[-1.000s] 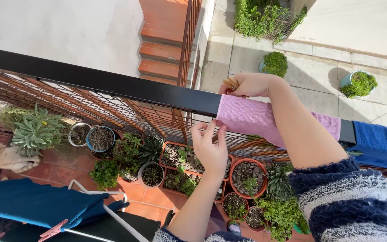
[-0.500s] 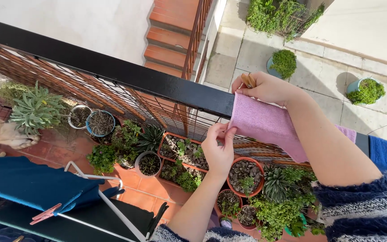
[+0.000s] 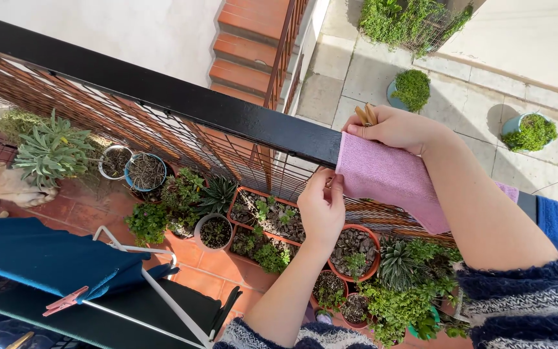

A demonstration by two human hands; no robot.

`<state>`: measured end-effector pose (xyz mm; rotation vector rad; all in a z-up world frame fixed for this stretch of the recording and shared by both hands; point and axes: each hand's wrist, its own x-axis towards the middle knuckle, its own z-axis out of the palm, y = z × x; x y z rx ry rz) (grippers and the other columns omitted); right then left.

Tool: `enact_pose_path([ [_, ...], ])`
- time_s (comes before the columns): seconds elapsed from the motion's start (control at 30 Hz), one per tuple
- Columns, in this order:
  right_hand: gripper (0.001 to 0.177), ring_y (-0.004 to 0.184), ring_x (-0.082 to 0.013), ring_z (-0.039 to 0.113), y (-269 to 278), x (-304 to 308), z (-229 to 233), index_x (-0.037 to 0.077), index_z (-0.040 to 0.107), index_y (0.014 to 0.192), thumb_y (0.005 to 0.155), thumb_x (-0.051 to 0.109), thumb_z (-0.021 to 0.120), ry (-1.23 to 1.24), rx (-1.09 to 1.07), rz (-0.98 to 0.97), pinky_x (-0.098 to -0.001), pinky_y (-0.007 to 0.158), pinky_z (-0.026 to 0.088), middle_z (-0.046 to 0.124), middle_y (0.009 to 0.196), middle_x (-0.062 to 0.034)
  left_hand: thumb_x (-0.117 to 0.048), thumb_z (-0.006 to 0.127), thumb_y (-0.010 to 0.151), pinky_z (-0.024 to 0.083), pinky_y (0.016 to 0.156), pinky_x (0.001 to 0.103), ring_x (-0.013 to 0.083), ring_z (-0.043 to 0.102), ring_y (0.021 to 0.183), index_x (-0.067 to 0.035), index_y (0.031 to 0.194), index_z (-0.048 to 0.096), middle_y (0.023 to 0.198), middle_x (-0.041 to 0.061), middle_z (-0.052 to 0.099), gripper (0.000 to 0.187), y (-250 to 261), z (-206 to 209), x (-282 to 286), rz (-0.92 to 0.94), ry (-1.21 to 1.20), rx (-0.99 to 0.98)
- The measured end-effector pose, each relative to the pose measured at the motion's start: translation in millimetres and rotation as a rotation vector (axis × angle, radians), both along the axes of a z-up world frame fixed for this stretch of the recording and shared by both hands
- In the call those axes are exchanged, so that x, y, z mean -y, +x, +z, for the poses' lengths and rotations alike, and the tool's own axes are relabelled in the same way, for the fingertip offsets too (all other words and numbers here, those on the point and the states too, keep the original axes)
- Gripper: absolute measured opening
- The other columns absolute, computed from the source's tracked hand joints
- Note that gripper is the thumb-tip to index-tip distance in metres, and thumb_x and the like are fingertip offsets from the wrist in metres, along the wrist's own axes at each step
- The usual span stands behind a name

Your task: Hanging wet laundry on a balcony railing using clothespins

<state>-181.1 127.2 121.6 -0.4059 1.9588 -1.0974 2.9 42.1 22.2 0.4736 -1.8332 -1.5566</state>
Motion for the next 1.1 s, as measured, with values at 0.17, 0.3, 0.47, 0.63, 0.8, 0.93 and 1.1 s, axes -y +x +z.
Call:
enact_pose_path([
  [0.17,0.023,0.064,-0.0092,0.059,-3.5,-3.6,-4.3,0.01,0.083,0.104,0.099,0.029,0.072,0.02,0.015,0.004,-0.0228,0.059,0.046,0.066,0.072,0.0,-0.01,0.059,0.102,0.056,0.048,0.031,0.0227,0.071,0.053,-0.003,0.097,0.064,0.082,0.009,0.063,0.01,-3.8,-3.5,-0.2,-0.056,0.0,-0.01],
  [0.3,0.025,0.064,-0.0136,0.067,-13.0,-6.9,-18.5,0.006,0.081,0.106,0.096,0.029,0.076,-0.012,0.068,-0.035,-0.0252,0.06,0.053,0.068,0.073,-0.0049,-0.005,0.054,0.104,0.055,0.045,0.029,0.021,0.07,0.05,0.0,0.094,0.062,0.078,0.006,0.055,0.013,-5.6,-16.2,1.5,-0.18,0.147,-0.088],
  [0.47,0.026,0.066,-0.0128,0.068,-20.1,-9.1,-25.8,0.005,0.08,0.107,0.096,0.029,0.075,-0.017,0.075,-0.019,-0.025,0.06,0.054,0.068,0.075,-0.0035,-0.002,0.06,0.1,0.053,0.042,0.028,0.0205,0.068,0.047,0.002,0.094,0.064,0.076,0.006,0.051,0.009,-8.6,-22.5,3.5,-0.159,0.125,-0.105],
  [0.63,0.021,0.063,-0.0118,0.065,2.3,1.3,4.4,0.007,0.078,0.105,0.098,0.025,0.071,-0.058,0.041,-0.019,-0.0241,0.06,0.055,0.068,0.077,-0.0031,-0.001,0.069,0.095,0.054,0.049,0.03,0.0281,0.075,0.069,-0.006,0.095,0.075,0.086,0.007,0.071,0.008,-8.9,-18.1,2.2,0.026,-0.041,-0.149],
  [0.8,0.013,0.07,-0.0198,0.056,0.5,5.5,27.1,0.004,0.066,0.105,0.108,0.015,0.058,-0.166,-0.183,-0.224,-0.0331,0.069,0.045,0.066,0.084,-0.0102,-0.004,0.067,0.097,0.044,0.05,0.028,0.0167,0.059,0.06,-0.007,0.094,0.074,0.078,0.003,0.068,0.008,-4.5,-7.9,4.0,0.017,-0.004,-0.099],
  [0.93,0.015,0.053,-0.0095,0.025,-10.4,-10.4,19.3,0.012,0.043,0.124,0.116,0.026,0.039,-0.535,-0.258,-0.287,-0.0252,0.05,0.022,0.041,0.084,-0.0041,-0.012,0.067,0.099,0.037,0.046,0.026,0.0099,0.054,0.053,-0.005,0.096,0.061,0.093,0.009,0.076,0.009,-1.8,-13.7,0.9,-0.043,0.137,-0.007],
  [1.1,0.028,0.07,-0.0168,0.046,30.1,-19.8,26.6,0.007,0.048,0.117,0.111,0.033,0.042,-0.698,-0.281,-0.319,-0.027,0.059,0.041,0.048,0.092,-0.01,-0.019,0.076,0.093,0.04,0.047,0.022,0.0068,0.051,0.05,-0.014,0.094,0.038,0.095,0.011,0.08,0.038,-1.5,-16.8,1.3,0.043,0.26,0.049],
])
